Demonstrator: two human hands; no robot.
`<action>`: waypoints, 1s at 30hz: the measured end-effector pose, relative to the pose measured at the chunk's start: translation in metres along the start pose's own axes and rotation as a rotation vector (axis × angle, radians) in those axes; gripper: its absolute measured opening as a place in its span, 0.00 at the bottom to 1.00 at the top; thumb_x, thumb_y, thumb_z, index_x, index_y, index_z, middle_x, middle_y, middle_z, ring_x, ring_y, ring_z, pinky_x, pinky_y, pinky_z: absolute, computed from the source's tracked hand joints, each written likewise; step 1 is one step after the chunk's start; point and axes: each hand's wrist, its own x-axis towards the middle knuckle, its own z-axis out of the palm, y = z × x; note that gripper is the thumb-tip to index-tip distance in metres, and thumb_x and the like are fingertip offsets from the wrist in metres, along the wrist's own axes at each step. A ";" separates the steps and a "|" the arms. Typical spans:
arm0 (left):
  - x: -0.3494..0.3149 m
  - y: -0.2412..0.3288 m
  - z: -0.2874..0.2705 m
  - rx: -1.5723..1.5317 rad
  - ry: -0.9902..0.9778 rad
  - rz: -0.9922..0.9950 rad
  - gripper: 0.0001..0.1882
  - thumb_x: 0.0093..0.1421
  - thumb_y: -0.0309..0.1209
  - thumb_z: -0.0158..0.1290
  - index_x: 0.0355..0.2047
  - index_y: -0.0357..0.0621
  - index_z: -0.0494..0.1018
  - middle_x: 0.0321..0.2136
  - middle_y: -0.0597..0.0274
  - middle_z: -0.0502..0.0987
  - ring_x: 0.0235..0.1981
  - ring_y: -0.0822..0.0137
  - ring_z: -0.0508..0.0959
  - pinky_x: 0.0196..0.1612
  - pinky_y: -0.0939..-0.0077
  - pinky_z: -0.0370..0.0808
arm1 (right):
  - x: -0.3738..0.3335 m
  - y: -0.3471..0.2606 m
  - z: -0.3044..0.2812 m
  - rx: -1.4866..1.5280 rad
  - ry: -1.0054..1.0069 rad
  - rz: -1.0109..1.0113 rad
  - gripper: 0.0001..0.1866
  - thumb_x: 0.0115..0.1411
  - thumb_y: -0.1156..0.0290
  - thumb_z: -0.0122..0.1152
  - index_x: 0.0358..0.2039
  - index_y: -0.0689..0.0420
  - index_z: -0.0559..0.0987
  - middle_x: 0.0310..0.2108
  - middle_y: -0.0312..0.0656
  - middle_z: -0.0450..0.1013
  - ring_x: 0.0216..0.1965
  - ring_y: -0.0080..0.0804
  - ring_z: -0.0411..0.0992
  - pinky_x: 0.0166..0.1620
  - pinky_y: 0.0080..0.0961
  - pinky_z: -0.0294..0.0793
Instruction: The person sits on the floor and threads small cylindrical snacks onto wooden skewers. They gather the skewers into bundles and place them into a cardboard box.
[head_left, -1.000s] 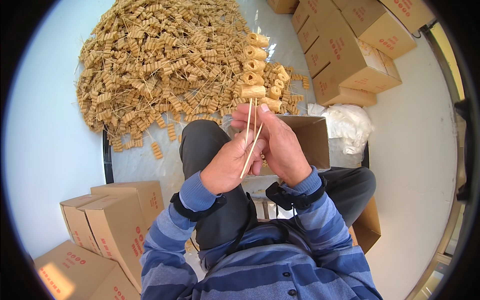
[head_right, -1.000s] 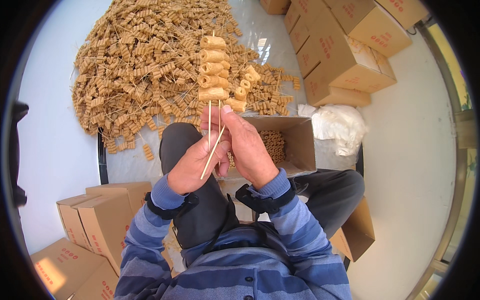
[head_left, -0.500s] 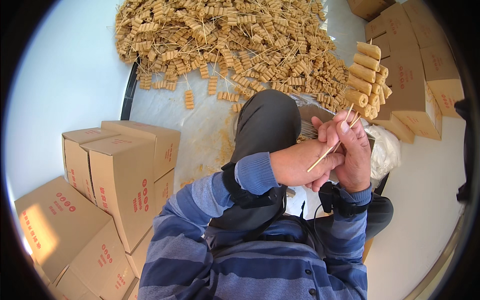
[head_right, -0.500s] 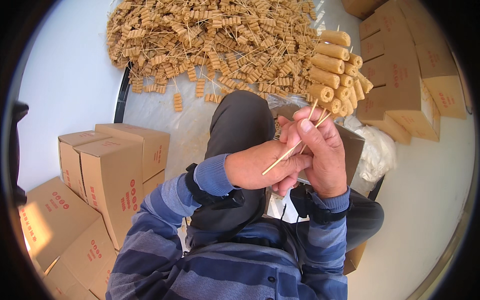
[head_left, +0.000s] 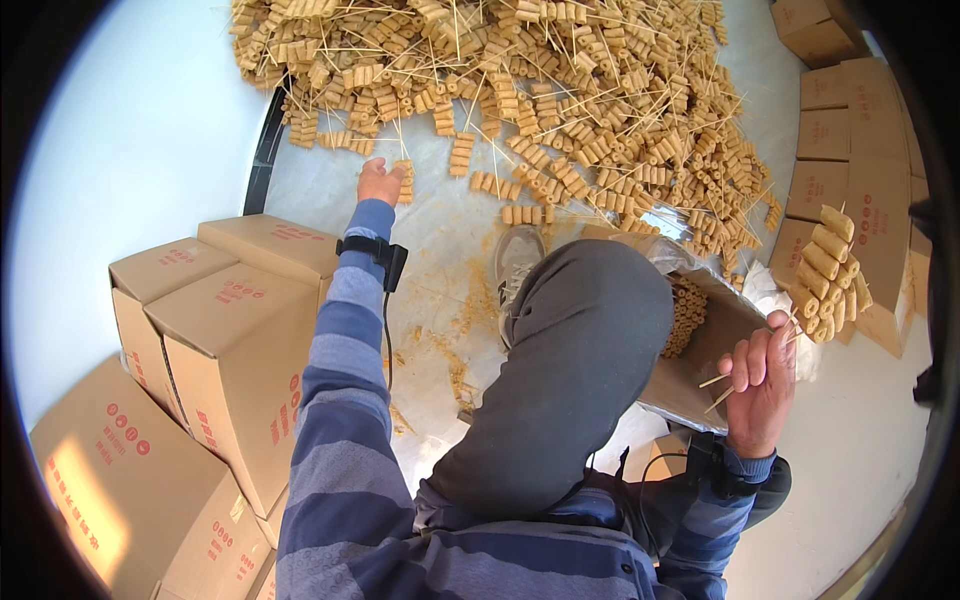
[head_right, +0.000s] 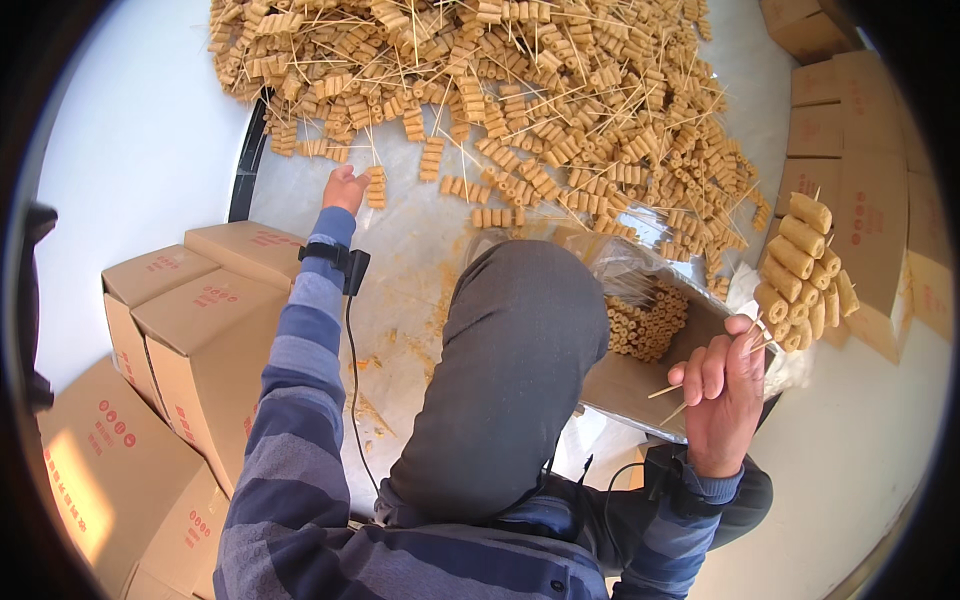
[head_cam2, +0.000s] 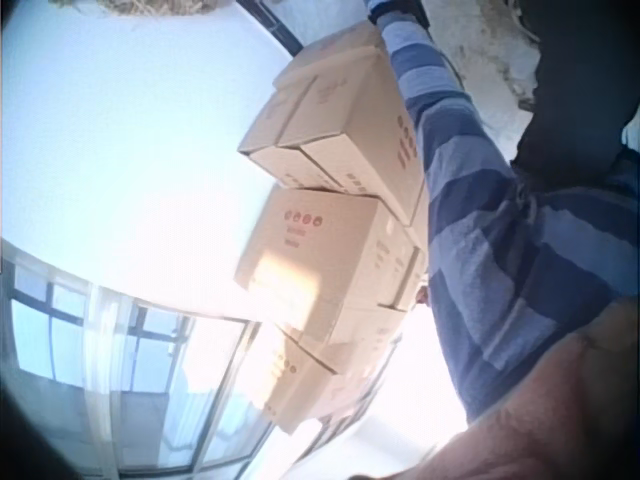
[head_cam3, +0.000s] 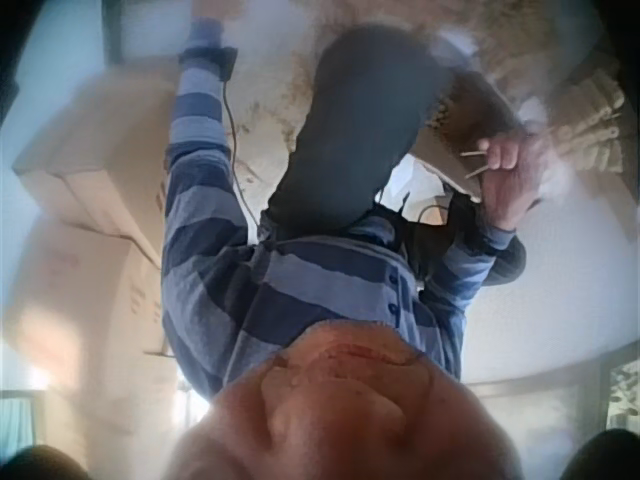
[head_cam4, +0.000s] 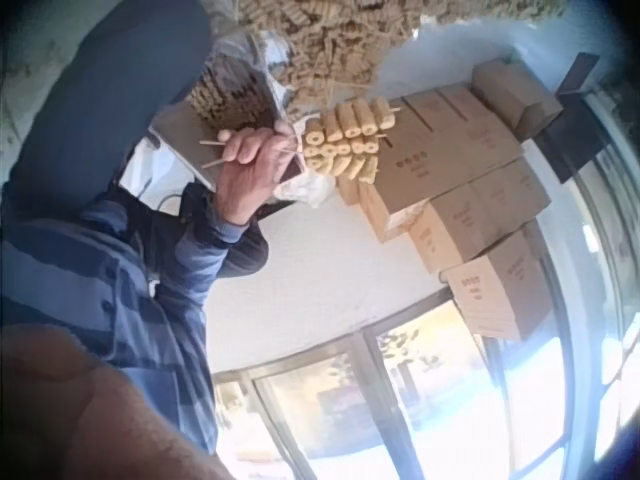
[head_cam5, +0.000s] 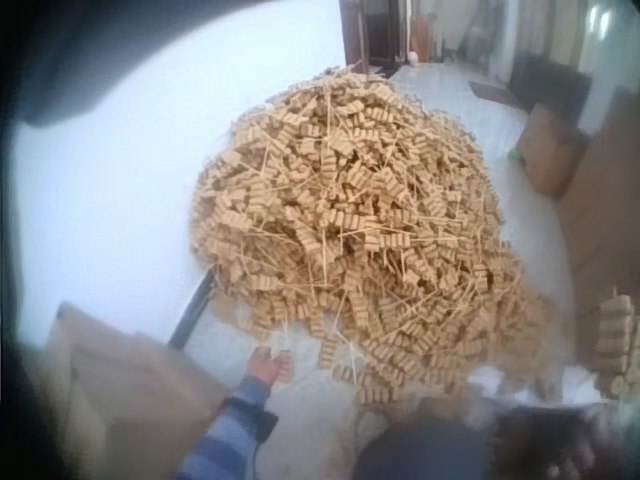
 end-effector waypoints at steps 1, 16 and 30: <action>0.020 -0.022 0.005 0.061 0.018 0.037 0.35 0.55 0.42 0.64 0.56 0.30 0.69 0.56 0.37 0.73 0.57 0.48 0.75 0.59 0.61 0.71 | 0.003 0.004 -0.001 -0.010 0.020 0.016 0.14 0.76 0.62 0.41 0.52 0.56 0.68 0.18 0.29 0.57 0.17 0.20 0.58 0.33 0.27 0.74; 0.124 -0.044 0.090 0.196 -0.246 -0.139 0.28 0.58 0.48 0.60 0.51 0.39 0.77 0.48 0.44 0.80 0.47 0.48 0.80 0.51 0.61 0.75 | 0.035 0.023 -0.006 -0.226 0.048 0.120 0.15 0.76 0.62 0.40 0.51 0.59 0.69 0.17 0.32 0.61 0.17 0.24 0.62 0.35 0.28 0.75; -0.049 -0.076 0.072 -0.381 -0.549 -0.501 0.15 0.67 0.41 0.56 0.41 0.41 0.75 0.33 0.62 0.78 0.34 0.69 0.78 0.39 0.72 0.78 | 0.027 0.027 -0.002 -0.316 -0.042 0.140 0.16 0.75 0.63 0.42 0.52 0.61 0.70 0.18 0.33 0.63 0.18 0.24 0.65 0.39 0.30 0.77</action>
